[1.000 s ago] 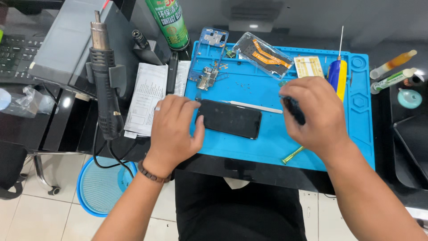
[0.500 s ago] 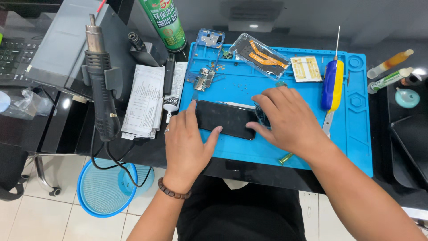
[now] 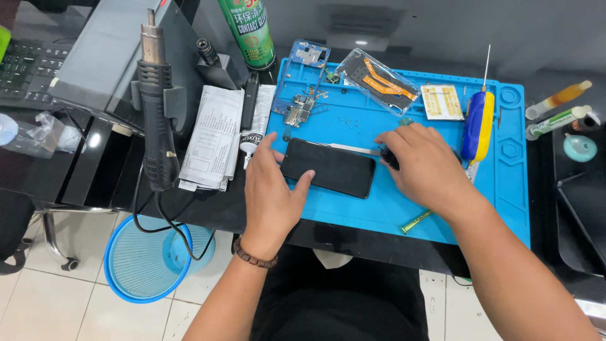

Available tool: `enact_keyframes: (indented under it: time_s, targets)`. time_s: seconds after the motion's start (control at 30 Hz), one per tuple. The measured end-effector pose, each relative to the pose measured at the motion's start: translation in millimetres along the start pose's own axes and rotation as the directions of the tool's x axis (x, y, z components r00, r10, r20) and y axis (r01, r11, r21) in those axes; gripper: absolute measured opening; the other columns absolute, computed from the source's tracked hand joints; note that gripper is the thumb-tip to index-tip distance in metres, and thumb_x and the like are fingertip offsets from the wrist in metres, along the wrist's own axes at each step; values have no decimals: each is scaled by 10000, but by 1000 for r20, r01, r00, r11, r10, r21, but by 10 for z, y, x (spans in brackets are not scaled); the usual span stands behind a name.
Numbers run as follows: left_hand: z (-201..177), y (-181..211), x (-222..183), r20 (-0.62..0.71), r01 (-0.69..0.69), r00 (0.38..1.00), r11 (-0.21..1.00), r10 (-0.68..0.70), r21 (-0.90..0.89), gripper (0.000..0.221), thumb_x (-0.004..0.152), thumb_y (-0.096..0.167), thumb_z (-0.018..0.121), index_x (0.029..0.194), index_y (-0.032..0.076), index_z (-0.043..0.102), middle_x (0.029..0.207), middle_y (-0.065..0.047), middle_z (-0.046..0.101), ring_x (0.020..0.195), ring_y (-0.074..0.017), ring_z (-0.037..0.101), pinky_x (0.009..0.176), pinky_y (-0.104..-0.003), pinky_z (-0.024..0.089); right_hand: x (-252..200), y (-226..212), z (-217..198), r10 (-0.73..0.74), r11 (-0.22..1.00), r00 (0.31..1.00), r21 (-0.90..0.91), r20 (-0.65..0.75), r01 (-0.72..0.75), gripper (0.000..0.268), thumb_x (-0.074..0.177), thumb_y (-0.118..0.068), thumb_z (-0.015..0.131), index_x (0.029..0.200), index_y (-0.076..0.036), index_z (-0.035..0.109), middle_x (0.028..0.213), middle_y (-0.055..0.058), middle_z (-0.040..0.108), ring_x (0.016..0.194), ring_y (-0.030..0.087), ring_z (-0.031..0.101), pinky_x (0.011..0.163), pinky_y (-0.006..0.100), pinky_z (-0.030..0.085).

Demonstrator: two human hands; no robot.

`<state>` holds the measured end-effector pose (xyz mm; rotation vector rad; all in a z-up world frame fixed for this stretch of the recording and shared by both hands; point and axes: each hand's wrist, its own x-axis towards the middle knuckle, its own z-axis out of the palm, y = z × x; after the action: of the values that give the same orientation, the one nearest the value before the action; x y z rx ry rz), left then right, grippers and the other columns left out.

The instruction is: The person works on a disassembled smartphone at a cluttered workbench, using a metal spudger to pry and separate components. They then pick up a spray can and apply a cleaning agent to the phone's screen and edges before wiping it with a cloth.

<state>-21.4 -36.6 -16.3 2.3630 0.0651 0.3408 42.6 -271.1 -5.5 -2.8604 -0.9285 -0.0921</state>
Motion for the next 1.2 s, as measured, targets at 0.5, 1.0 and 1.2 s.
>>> enact_keyframes:
  time_s: [0.5,1.0,1.2]
  targets:
    - [-251,241,22,-186,-206,975,811,122,-548,368,874,-58,544,1230,25,504,993,-74,458,965,-266,617,863,-404,499,-57,158,105,54,996,970,87,-236,-35,324,809,-124,681,1119,-98,588,848,42,651,894,229,645,835,380,482]
    - [-159,535,56,-252,-520,852,795,459,-313,179,881,32,575,1060,31,579,1099,-136,557,969,-309,625,841,-422,552,-130,-272,-426,66,799,840,533,-539,280,183,896,70,609,1056,-17,617,952,108,692,786,228,637,759,318,528]
    - [-81,582,83,-190,-456,888,760,418,-462,105,978,128,473,1041,54,512,1129,-150,598,1057,-309,644,909,-400,562,-142,-191,-523,-269,849,747,217,-608,481,234,907,-44,659,1117,-37,555,1037,195,589,873,322,597,778,421,466]
